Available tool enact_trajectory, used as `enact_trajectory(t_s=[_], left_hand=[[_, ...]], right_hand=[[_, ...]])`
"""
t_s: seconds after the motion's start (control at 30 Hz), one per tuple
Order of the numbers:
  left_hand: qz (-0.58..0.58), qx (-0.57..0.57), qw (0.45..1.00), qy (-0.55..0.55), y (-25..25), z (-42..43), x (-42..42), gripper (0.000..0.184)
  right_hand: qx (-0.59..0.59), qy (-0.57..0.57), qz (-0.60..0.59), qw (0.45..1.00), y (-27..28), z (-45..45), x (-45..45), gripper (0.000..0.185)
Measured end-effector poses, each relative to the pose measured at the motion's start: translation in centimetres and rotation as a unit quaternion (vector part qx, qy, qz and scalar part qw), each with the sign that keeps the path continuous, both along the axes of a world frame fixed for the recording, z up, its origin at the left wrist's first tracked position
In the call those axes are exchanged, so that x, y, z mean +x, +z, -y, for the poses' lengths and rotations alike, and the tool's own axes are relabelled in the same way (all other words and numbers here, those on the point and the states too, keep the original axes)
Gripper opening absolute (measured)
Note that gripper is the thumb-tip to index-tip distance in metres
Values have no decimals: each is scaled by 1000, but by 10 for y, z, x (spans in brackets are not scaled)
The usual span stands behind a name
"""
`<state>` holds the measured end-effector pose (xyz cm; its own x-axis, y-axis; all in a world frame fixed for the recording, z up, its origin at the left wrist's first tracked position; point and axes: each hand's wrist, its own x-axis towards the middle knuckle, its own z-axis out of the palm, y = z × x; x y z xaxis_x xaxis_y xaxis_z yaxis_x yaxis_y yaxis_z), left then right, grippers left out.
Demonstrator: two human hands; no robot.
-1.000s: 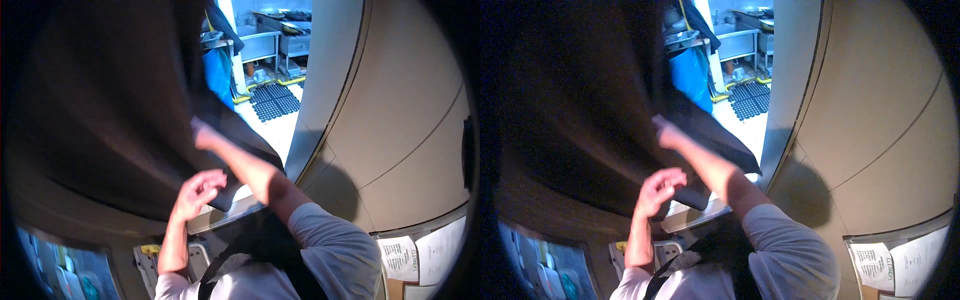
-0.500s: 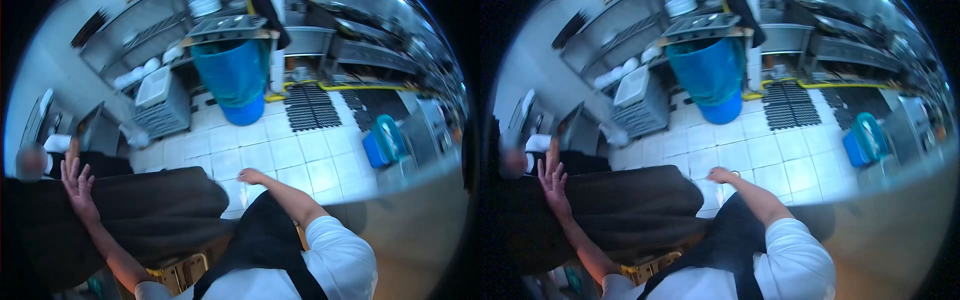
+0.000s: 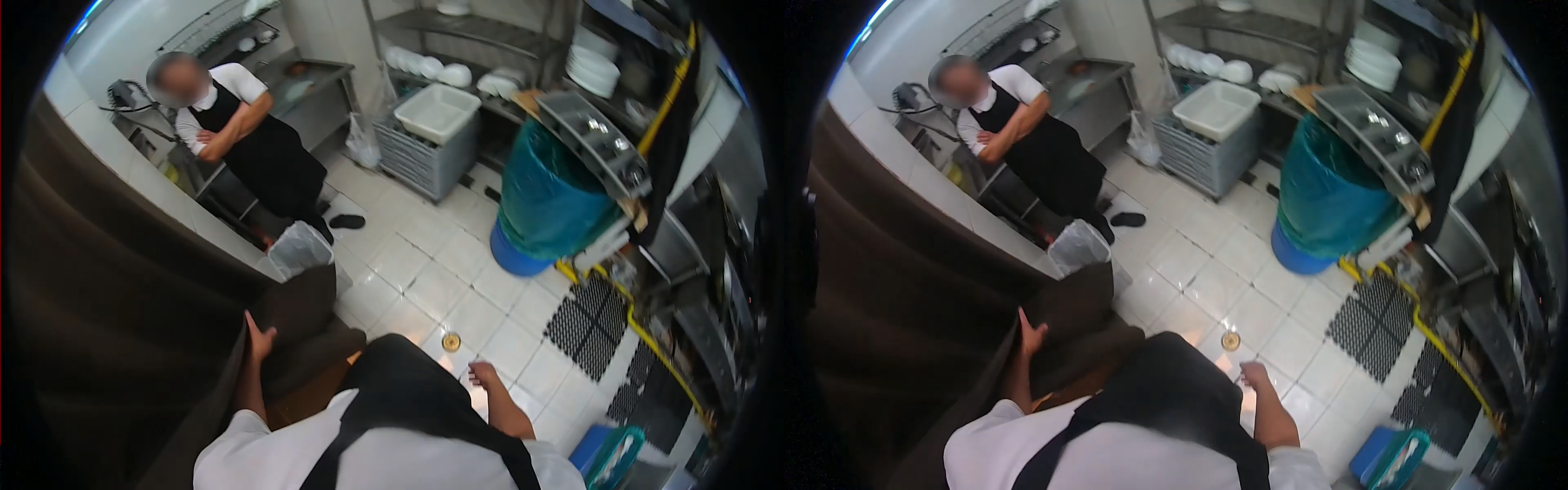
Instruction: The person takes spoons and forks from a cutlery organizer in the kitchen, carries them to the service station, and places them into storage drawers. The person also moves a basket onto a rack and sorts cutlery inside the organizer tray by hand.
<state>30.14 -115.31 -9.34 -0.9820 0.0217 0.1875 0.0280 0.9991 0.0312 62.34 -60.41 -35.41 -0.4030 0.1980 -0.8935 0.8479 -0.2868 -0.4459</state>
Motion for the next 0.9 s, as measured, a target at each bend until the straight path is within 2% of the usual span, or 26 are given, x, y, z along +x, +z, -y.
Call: enact_trajectory(t_s=[0.07, 0.1, 0.17, 0.2, 0.23, 0.27, 0.3, 0.33, 0.37, 0.4, 0.43, 0.47, 0.5, 0.53, 0.57, 0.6, 0.63, 0.67, 0.7, 0.73, 0.77, 0.8, 0.83, 0.87, 0.9], left_hand=[[78, 267, 959, 59, -87, 55, 1, 111], [95, 241, 955, 143, -70, 33, 11, 112], [143, 178, 924, 306, -18, -28, 43, 113], [172, 137, 899, 379, -12, -52, 37, 113], [179, 99, 893, 402, -33, -58, 25, 106], [186, 58, 885, 422, -57, -53, 20, 100], [282, 182, 862, 379, -76, -43, 10, 92], [369, 298, 814, 334, -94, -29, -5, 84], [410, 327, 746, 409, -118, -49, -29, 69], [445, 342, 673, 482, -146, -65, -52, 57], [519, 371, 644, 422, -154, -90, -73, 52], [545, 399, 666, 316, -138, -137, -96, 51], [558, 310, 718, 275, -202, -168, -138, 50], [547, 299, 774, 108, -251, -201, -180, 47], [498, 276, 820, -54, -280, -241, -216, 46], [478, -72, 846, -225, -252, -313, -255, 47], [355, -16, 868, -348, -295, -361, -294, 53], [489, 90, 830, -254, -251, -430, -326, 54], [367, 41, 801, -470, -276, -480, -369, 49], [331, 101, 816, -463, -262, -532, -382, 46], [294, 167, 828, -448, -233, -595, -392, 43], [297, 180, 824, -447, -171, -655, -385, 42], [299, 192, 826, -438, -115, -706, -369, 42], [305, 276, 793, -450, -95, -749, -357, 39], [306, 358, 757, -454, -79, -784, -346, 36]], right_hand=[[21, 40, 18, 999, 12, -24, -24, 29], [28, 36, 20, 999, 29, -38, -36, 27], [42, 61, -3, 997, 21, -70, -72, 28], [50, 64, -4, 997, 17, -88, -74, 29], [70, 39, -37, 996, 29, -103, -87, 31], [100, 93, -54, 989, 4, -128, -99, 31], [112, 73, -63, 989, 28, -143, -114, 30], [115, 60, -52, 990, 38, -161, -131, 29], [98, 44, -108, 988, 52, -181, -137, 30], [130, 39, -137, 981, 56, -202, -148, 31], [97, -50, -108, 988, 82, -221, -163, 30], [128, -89, -115, 981, 109, -240, -179, 27], [218, -104, -132, 961, 141, -256, -192, 25], [262, -136, -208, 933, 136, -285, -192, 24], [403, -97, -200, 888, 122, -320, -188, 26], [426, -183, -193, 865, 146, -334, -189, 28], [493, -214, -179, 824, 183, -344, -195, 31], [570, -222, -207, 763, 239, -347, -203, 34], [608, -245, -202, 728, 253, -367, -196, 35], [663, -279, -231, 655, 261, -386, -190, 36], [664, -291, -112, 680, 299, -390, -187, 37], [675, -317, -92, 659, 316, -406, -184, 39], [765, -272, -93, 576, 318, -427, -175, 37], [780, -280, -78, 554, 337, -436, -178, 34], [776, -289, -67, 557, 345, -454, -177, 32]])
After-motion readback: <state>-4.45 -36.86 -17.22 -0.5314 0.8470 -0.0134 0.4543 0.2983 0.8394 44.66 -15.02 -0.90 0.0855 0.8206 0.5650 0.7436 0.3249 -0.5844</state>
